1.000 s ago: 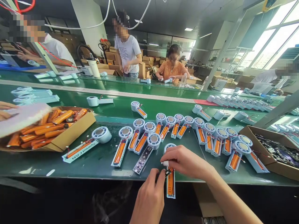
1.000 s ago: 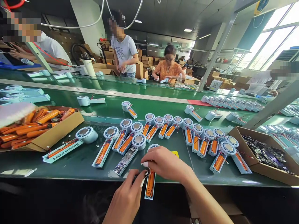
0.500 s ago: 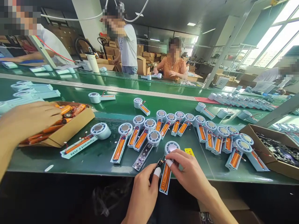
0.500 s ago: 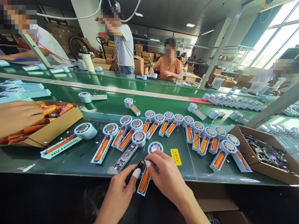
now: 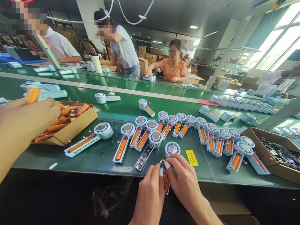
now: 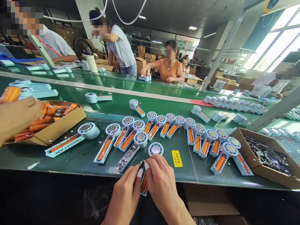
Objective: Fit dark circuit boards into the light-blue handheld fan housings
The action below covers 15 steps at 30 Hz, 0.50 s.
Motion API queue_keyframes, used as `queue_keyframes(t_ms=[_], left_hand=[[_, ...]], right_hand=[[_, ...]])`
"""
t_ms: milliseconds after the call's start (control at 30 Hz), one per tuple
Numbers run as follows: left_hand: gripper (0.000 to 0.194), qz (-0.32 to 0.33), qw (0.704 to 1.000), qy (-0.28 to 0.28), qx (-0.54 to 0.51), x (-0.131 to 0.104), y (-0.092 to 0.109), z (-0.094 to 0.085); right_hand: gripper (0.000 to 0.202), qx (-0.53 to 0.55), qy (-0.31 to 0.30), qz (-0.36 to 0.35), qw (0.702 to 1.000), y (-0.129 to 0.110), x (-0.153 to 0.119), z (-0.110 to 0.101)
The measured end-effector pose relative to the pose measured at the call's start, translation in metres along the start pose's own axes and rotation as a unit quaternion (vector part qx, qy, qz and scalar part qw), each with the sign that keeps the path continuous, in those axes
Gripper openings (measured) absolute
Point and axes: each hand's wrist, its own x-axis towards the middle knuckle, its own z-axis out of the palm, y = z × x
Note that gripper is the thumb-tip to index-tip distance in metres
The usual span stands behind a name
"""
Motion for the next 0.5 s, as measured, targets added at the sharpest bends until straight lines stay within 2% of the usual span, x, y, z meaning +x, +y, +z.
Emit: queue_keyframes(t_ms=[100, 200, 367, 500], left_hand=[[0.035, 0.009, 1.0, -0.014, -0.007, 0.003, -0.003, -0.004], [0.036, 0.027, 0.998, -0.036, -0.034, 0.01, -0.007, -0.012], [0.036, 0.058, 0.993, -0.08, -0.059, 0.017, -0.006, -0.022], [0.037, 0.088, 0.989, -0.099, -0.061, 0.016, -0.008, -0.022]], right_hand=[[0.019, 0.097, 0.019, 0.048, 0.994, 0.004, -0.003, 0.007], [0.016, 0.171, -0.012, 0.075, 0.982, 0.008, 0.001, 0.003], [0.019, 0.209, -0.09, 0.071, 0.971, 0.016, 0.009, -0.011], [0.018, 0.223, -0.091, 0.081, 0.967, 0.019, 0.008, -0.012]])
